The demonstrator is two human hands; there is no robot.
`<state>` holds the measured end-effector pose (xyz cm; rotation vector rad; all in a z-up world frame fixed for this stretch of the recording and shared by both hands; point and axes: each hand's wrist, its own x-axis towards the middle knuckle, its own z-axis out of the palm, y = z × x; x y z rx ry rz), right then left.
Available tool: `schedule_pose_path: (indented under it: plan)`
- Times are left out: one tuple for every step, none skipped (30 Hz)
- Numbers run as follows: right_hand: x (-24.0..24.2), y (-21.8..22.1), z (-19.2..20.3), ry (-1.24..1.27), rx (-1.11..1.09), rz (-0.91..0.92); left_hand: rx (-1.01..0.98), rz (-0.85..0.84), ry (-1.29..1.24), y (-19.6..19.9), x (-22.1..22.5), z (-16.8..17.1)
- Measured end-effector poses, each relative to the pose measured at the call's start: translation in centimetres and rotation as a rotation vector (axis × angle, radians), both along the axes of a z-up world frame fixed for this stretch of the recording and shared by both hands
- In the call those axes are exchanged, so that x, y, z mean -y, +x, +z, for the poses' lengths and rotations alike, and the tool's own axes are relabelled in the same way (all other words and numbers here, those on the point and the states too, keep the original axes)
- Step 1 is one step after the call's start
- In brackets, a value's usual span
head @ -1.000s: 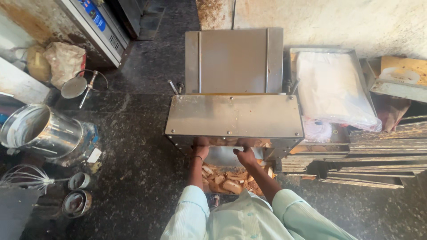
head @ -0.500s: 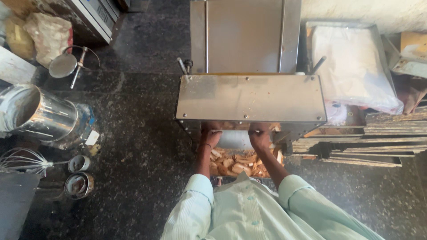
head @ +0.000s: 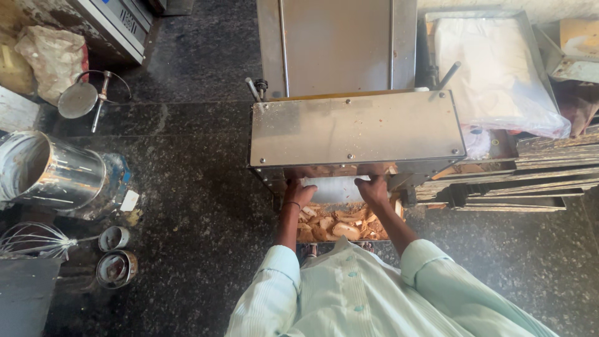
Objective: The person places loaves of bread into plastic bags, uses a slicing machine to slice the bread, and secures the bags with red ties.
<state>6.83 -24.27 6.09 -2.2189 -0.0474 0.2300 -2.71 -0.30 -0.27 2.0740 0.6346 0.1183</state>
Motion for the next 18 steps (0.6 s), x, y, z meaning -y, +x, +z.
schedule_pose_path:
  plan:
    - [0.0,-0.1,0.0,-0.046,-0.030,0.011,-0.011,-0.015,-0.010,-0.1,0.0,0.2]
    - [0.0,-0.1,0.1,-0.046,-0.030,0.010,-0.011,-0.016,-0.010,-0.3,0.1,0.7]
    - [0.1,-0.2,0.3,-0.041,-0.067,0.009,-0.064,-0.014,-0.061,-0.5,0.2,1.3]
    - [0.2,-0.3,0.5,-0.036,-0.103,0.008,-0.117,-0.013,-0.112,-0.8,0.3,2.0]
    - [0.3,-0.5,0.6,-0.037,-0.104,0.007,-0.118,-0.014,-0.113,-1.1,0.5,2.7]
    - [0.5,-0.7,0.7,-0.010,-0.095,0.032,-0.088,0.006,-0.116,-1.4,0.6,3.3]
    - [0.6,-0.8,0.7,0.016,-0.085,0.058,-0.059,0.026,-0.119,-1.6,0.8,3.8]
    - [0.8,-0.9,0.7,0.013,-0.087,0.058,-0.061,0.026,-0.121,-1.7,0.9,4.1]
    - [0.9,-0.7,0.7,0.015,-0.093,0.058,-0.097,0.025,-0.127,-1.7,0.8,4.2]
    - [1.0,-0.6,0.6,0.016,-0.099,0.058,-0.134,0.023,-0.134,-1.7,0.7,4.0]
    - [1.1,-0.5,0.5,0.016,-0.099,0.058,-0.134,0.023,-0.134,-1.7,0.6,3.7]
    - [1.2,-0.4,0.3,-0.035,-0.105,0.074,-0.147,-0.002,-0.125,-1.7,0.5,3.4]
    - [1.2,-0.3,0.1,-0.085,-0.111,0.090,-0.159,-0.028,-0.114,-1.6,0.4,3.2]
    - [1.3,-0.2,-0.1,-0.083,-0.111,0.089,-0.159,-0.029,-0.113,-1.6,0.3,3.1]
    - [1.4,-0.1,-0.4,-0.088,-0.125,0.106,-0.176,-0.038,-0.127,-1.8,0.2,3.2]
    - [1.4,0.0,-0.6,-0.093,-0.138,0.122,-0.192,-0.047,-0.142,-1.9,0.1,3.5]
    - [1.6,0.1,-0.9,-0.092,-0.137,0.121,-0.191,-0.049,-0.140,-2.1,0.1,3.8]
    - [1.8,0.2,-1.1,-0.080,-0.135,0.128,-0.187,-0.057,-0.165,-2.4,0.2,4.1]
